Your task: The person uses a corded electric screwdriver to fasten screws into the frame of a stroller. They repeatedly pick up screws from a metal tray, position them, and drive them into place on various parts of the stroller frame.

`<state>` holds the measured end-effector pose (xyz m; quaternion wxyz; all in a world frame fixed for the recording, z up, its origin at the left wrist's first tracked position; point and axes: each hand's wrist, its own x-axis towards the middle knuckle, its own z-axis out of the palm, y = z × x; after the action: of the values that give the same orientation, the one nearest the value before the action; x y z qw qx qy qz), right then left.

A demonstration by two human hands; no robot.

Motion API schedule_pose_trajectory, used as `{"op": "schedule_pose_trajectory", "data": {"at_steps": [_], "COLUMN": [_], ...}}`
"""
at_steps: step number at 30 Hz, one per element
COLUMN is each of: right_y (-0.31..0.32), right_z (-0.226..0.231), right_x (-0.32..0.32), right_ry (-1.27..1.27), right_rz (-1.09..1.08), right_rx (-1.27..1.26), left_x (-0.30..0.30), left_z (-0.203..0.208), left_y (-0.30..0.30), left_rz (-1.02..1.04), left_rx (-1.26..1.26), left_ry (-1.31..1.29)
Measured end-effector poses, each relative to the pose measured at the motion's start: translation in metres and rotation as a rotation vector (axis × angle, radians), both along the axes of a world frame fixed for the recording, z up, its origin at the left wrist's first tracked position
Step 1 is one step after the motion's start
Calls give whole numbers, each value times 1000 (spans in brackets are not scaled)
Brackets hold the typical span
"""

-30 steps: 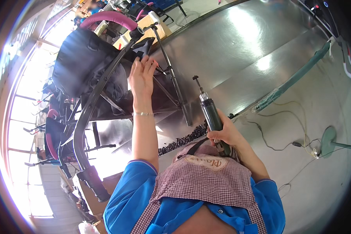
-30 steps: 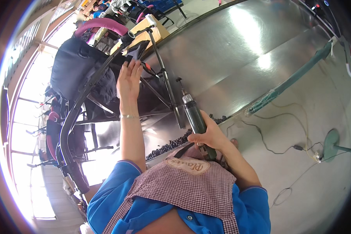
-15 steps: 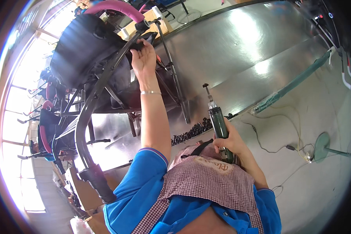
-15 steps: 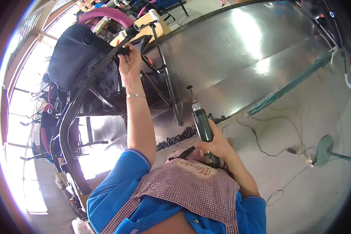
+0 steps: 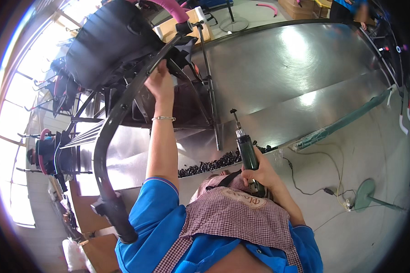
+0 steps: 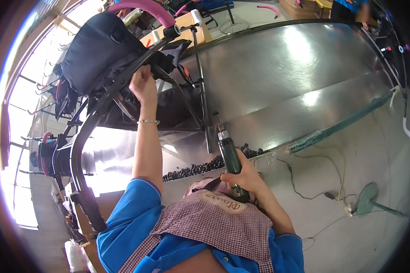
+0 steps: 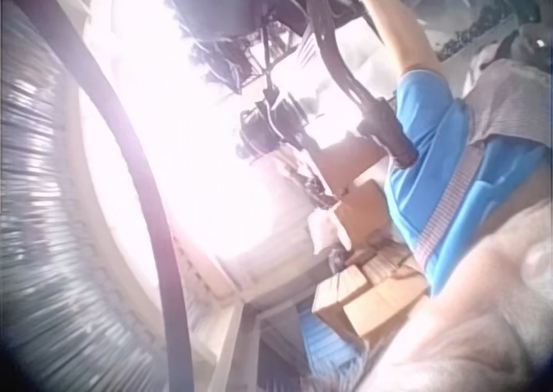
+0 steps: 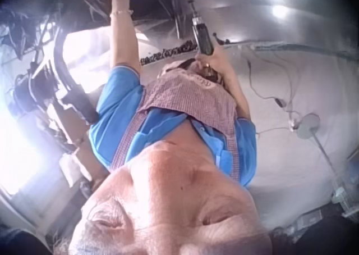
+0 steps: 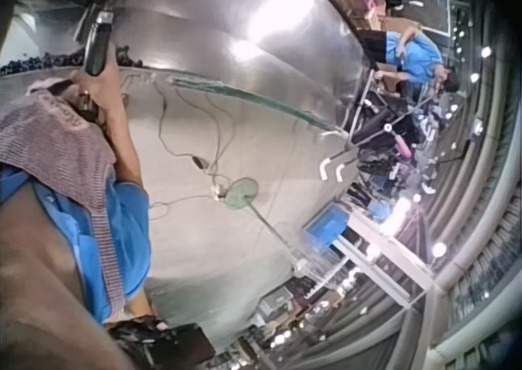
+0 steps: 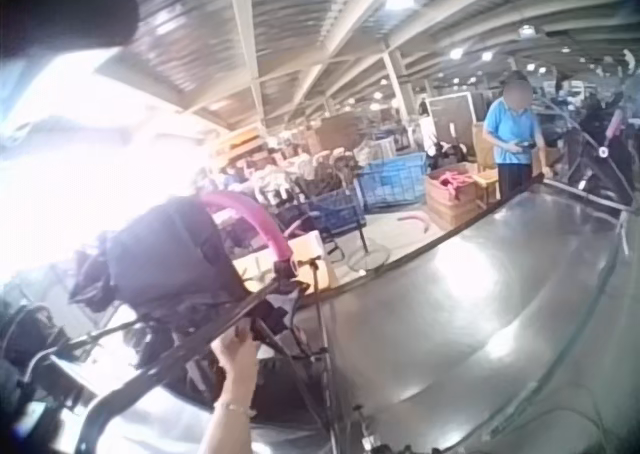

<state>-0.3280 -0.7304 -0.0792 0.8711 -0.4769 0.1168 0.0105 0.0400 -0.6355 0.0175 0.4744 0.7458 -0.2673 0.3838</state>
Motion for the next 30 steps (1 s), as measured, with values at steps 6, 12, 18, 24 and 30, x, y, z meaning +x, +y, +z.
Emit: {"op": "schedule_pose_trajectory", "data": {"at_steps": [6, 12, 18, 24, 30], "right_y": [0, 0, 10, 23, 37], "right_z": [-4, -1, 0, 12, 25], "right_x": [8, 13, 18, 28, 41], "right_ry": [11, 3, -16, -28, 16], "right_rz": [12, 3, 18, 28, 81], "right_rx": [-26, -31, -42, -100, -143], "left_x": [3, 12, 25, 11, 43], "left_z": [-27, -27, -35, -34, -76], "left_y": [6, 12, 4, -1, -25], "left_rz": [12, -57, 6, -136, -251], "left_rx": [161, -29, -199, -47, -607], "left_ry": [-26, 129, 120, 68, -105]}}
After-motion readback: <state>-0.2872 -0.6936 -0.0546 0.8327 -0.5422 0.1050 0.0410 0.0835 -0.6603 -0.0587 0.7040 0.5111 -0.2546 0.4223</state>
